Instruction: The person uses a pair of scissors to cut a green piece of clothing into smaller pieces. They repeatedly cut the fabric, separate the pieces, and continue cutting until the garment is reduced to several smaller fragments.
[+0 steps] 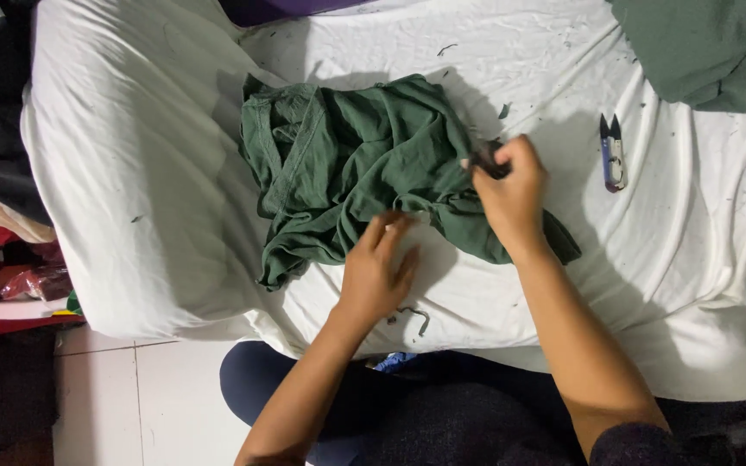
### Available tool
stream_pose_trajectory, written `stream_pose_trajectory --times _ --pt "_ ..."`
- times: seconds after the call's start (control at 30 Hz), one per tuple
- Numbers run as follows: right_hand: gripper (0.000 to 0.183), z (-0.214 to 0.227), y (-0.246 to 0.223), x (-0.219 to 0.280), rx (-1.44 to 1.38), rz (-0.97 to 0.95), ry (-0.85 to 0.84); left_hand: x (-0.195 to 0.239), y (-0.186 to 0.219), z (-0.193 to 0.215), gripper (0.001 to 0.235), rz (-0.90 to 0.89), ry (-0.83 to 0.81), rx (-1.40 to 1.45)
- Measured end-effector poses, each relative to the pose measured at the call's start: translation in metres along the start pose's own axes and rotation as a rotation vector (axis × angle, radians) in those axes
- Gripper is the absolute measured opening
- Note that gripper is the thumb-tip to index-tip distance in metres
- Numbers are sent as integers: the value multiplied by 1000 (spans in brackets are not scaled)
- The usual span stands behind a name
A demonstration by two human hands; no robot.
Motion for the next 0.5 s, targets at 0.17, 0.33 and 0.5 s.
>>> stream_pose_trajectory --times 0.17,0.33,0.5 --pt "44 48 -9 32 -154 -78 -73 -22 -28 -25 25 -49 47 -108" --pt "28 36 -52 118 -546 -68 -999 -19 -43 -38 14 -150 110 -222" --pt "30 47 1 76 -456 -292 -460 3 -57 -48 10 -249 125 -370"
Point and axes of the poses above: each hand's wrist, its own x-axis away from the middle knuckle, its own z-axis out of the back of the hand, y = z × x, the point moved 10 cm from there along -x, towards the middle knuckle, and after that the axes turned 10 degrees about x, right-handed, at the moved point
